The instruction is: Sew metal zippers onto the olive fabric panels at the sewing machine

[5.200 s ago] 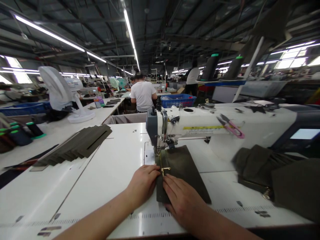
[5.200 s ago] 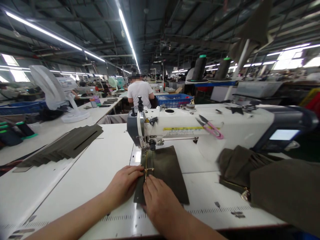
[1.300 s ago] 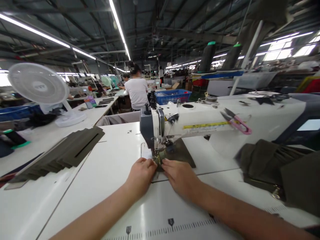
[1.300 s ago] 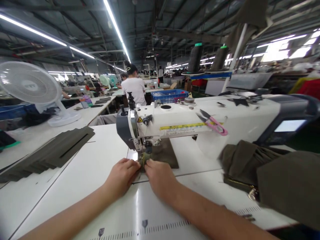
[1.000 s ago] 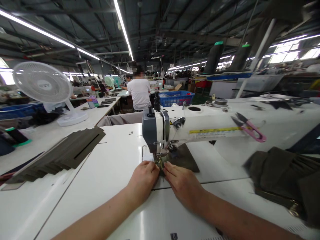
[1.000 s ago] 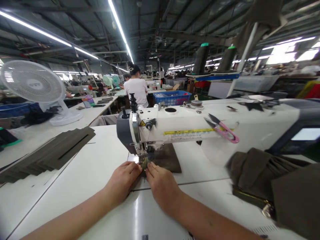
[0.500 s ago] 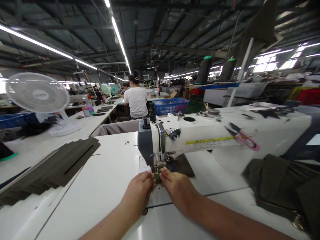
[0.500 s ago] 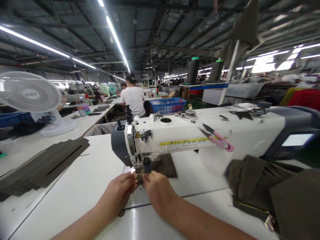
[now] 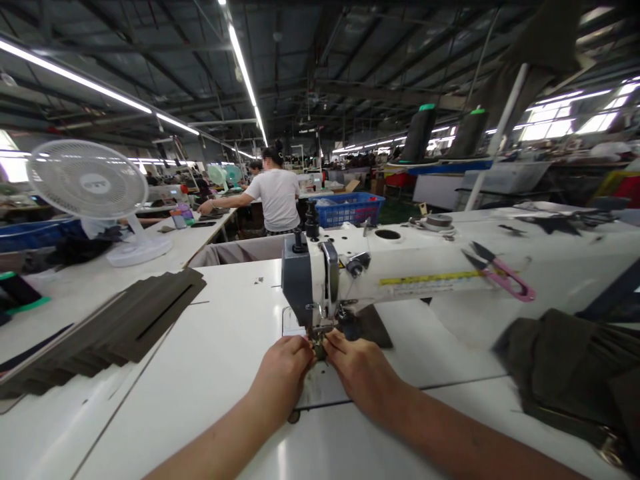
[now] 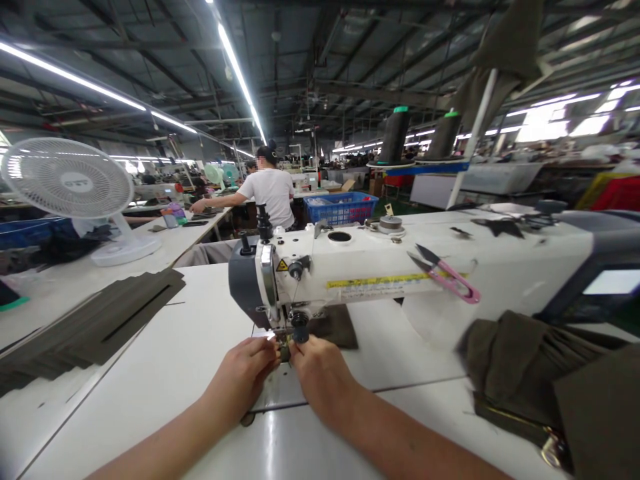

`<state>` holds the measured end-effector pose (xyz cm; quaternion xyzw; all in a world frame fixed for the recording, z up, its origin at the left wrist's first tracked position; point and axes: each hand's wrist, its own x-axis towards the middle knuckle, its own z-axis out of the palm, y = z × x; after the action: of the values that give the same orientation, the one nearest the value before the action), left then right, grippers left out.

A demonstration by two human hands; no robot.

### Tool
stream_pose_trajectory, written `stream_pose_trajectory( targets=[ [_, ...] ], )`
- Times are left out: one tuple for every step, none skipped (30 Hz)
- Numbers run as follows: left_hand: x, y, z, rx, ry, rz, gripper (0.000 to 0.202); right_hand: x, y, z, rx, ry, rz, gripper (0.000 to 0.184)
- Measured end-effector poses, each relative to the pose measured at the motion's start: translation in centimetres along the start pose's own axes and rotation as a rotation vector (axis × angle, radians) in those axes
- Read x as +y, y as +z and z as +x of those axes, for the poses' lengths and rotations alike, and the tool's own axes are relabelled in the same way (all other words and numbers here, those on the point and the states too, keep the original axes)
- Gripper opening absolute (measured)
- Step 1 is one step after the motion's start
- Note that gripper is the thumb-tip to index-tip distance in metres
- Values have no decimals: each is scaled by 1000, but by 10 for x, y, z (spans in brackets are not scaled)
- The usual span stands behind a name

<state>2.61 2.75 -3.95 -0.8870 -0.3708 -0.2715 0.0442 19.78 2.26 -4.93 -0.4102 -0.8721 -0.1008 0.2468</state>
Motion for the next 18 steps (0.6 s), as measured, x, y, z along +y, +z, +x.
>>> stream_pose_trajectory(
  targets=[
    [0,0,0,2,2,7,13,0,-1,0,-2,2,10,25],
    [0,0,1,4,2,15,13,0,-1,1,-2,6,19,25],
    [1,0,1,7,1,22,14,1,-2,1,0,11,28,25],
    [1,0,1,10,1,24,14,1,-2,1,2,19,36,26],
    [1,0,2,15,2,25,15,1,-1,2,7,27,43,26],
    [1,0,2,21,2,26,16,1,0,2,12,34,50,26],
    [1,1,3,28,1,25,17,1,1,3,17,38,55,26],
    [1,2,3,34,-2,22,17,0,2,3,22,37,58,27],
    [1,2,3,36,-7,20,17,-1,3,3,27,37,59,27],
    [1,3,2,37,-15,18,17,-1,3,4,30,40,60,28],
    [0,4,2,35,-24,14,17,-1,2,4,29,45,61,28],
    [0,5,2,31,-33,8,17,0,1,4,18,53,70,27],
    [-1,4,2,25,-40,3,18,2,-2,4,-3,55,91,25],
    [-2,4,2,16,-47,2,18,7,-6,4,-34,45,121,23],
    [-3,2,2,2,-55,4,17,13,-11,4,-71,24,151,20],
    [-2,-1,2,-14,-64,8,17,21,-17,3,-100,3,166,18],
    [-1,-4,2,-32,-73,10,16,29,-22,1,-113,-3,152,16],
    [2,-7,1,-45,-83,10,15,36,-28,-1,-112,17,102,16]
  ],
)
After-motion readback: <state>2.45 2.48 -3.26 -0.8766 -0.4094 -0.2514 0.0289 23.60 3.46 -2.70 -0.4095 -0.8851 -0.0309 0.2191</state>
